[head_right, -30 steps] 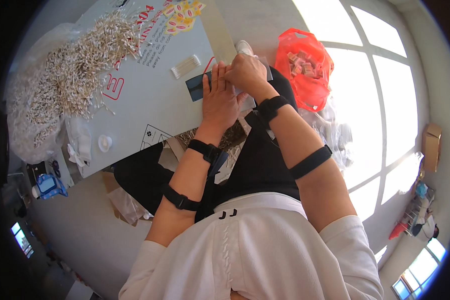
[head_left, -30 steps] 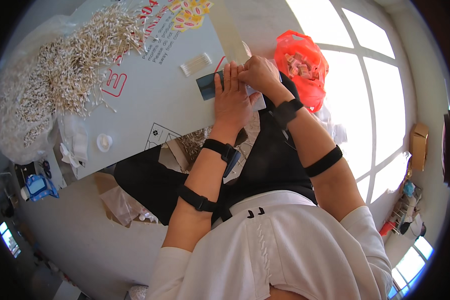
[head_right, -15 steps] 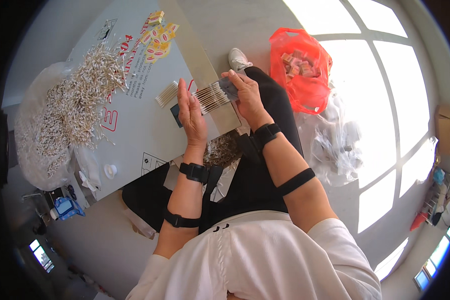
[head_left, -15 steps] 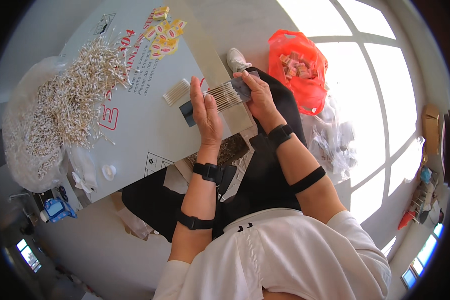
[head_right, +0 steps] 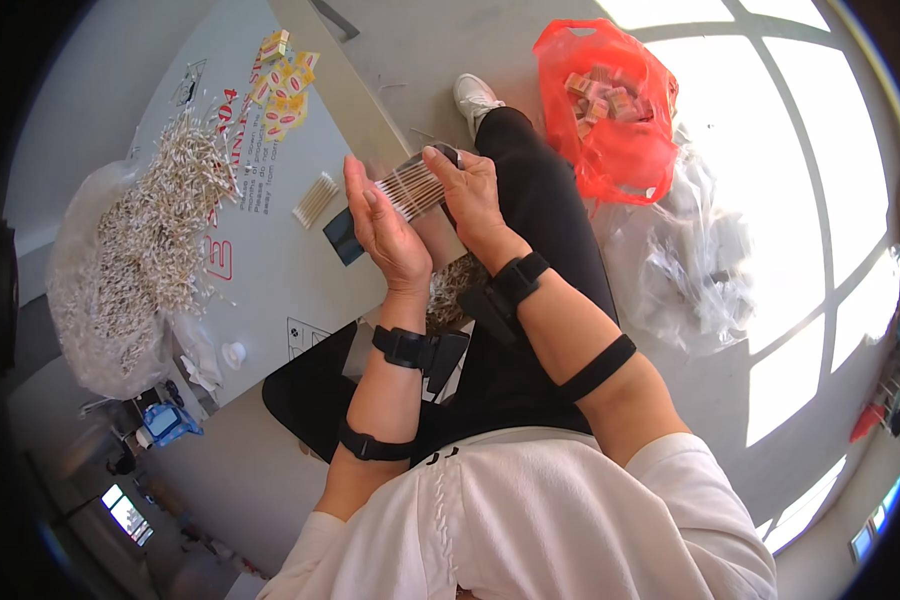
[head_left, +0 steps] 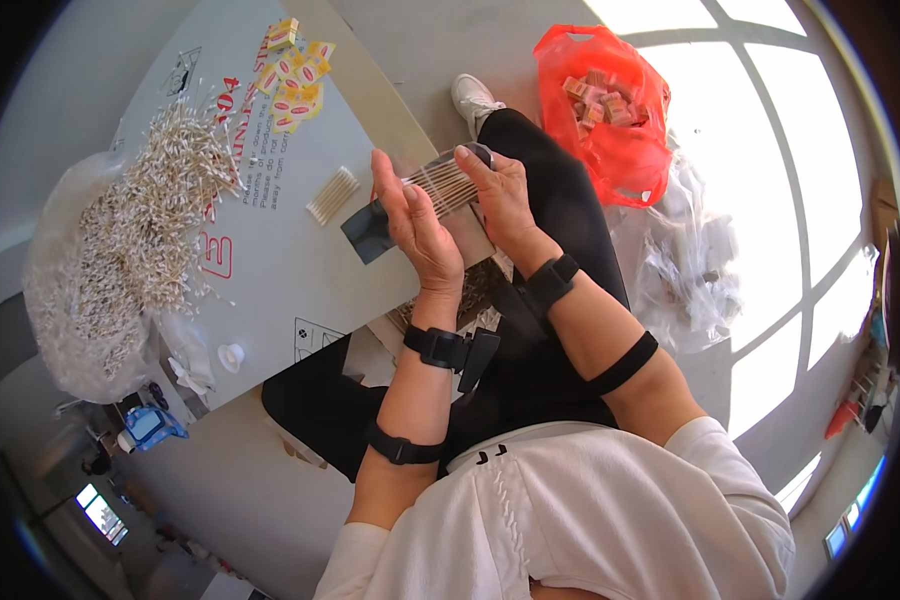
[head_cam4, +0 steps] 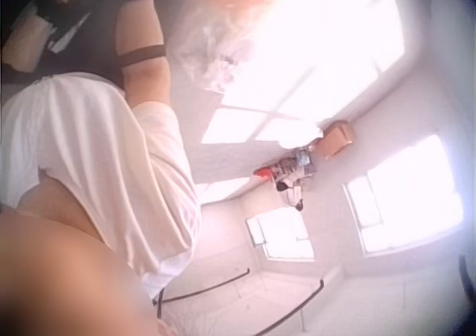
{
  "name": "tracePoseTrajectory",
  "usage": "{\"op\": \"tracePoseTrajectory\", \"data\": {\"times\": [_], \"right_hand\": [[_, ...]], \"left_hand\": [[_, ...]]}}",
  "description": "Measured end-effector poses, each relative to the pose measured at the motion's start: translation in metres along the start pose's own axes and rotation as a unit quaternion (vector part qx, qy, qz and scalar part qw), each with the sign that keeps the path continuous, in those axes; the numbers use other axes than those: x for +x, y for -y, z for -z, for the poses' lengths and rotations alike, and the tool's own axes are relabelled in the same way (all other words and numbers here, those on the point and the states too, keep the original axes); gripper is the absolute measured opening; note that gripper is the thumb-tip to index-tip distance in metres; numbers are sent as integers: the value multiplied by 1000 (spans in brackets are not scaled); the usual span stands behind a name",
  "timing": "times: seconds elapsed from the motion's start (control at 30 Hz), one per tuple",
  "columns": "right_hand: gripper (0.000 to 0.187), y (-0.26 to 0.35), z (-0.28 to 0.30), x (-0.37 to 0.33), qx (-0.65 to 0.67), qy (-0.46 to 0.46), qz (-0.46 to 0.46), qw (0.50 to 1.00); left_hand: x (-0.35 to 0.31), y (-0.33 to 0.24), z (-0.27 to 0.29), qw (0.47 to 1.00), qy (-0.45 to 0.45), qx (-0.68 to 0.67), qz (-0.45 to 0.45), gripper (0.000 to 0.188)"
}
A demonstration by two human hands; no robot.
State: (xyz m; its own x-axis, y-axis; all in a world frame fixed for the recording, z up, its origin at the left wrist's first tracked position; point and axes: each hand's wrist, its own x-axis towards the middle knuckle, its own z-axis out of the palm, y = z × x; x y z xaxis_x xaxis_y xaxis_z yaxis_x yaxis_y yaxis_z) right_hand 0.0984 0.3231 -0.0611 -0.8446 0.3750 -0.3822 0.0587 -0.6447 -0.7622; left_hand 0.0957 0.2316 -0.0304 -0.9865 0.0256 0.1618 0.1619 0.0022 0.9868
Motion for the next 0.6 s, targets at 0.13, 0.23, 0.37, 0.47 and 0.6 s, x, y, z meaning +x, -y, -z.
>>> {"op": "tracePoseTrajectory", "data": {"times": [0.13, 0.23, 0.37, 0.47, 0.6], "right_hand": [[21, 0, 1, 1, -2, 1, -2, 1000], [22, 5, 7, 2, 24, 10, -19, 999], [17, 13, 11, -4, 32, 16, -94, 995], [13, 12, 16, -5, 3, 12, -81, 997], [12, 12, 17, -7, -56, 28, -28, 998]], "left_hand": [[0, -3, 6, 999, 29, 15, 5, 65], [0, -8, 17, 933, 149, 309, -111, 72], [-13, -12, 16, 772, 253, 568, -135, 87], [-11, -12, 11, 782, 237, 561, -134, 87], [-11, -14, 12, 776, 243, 568, -128, 86]]}}
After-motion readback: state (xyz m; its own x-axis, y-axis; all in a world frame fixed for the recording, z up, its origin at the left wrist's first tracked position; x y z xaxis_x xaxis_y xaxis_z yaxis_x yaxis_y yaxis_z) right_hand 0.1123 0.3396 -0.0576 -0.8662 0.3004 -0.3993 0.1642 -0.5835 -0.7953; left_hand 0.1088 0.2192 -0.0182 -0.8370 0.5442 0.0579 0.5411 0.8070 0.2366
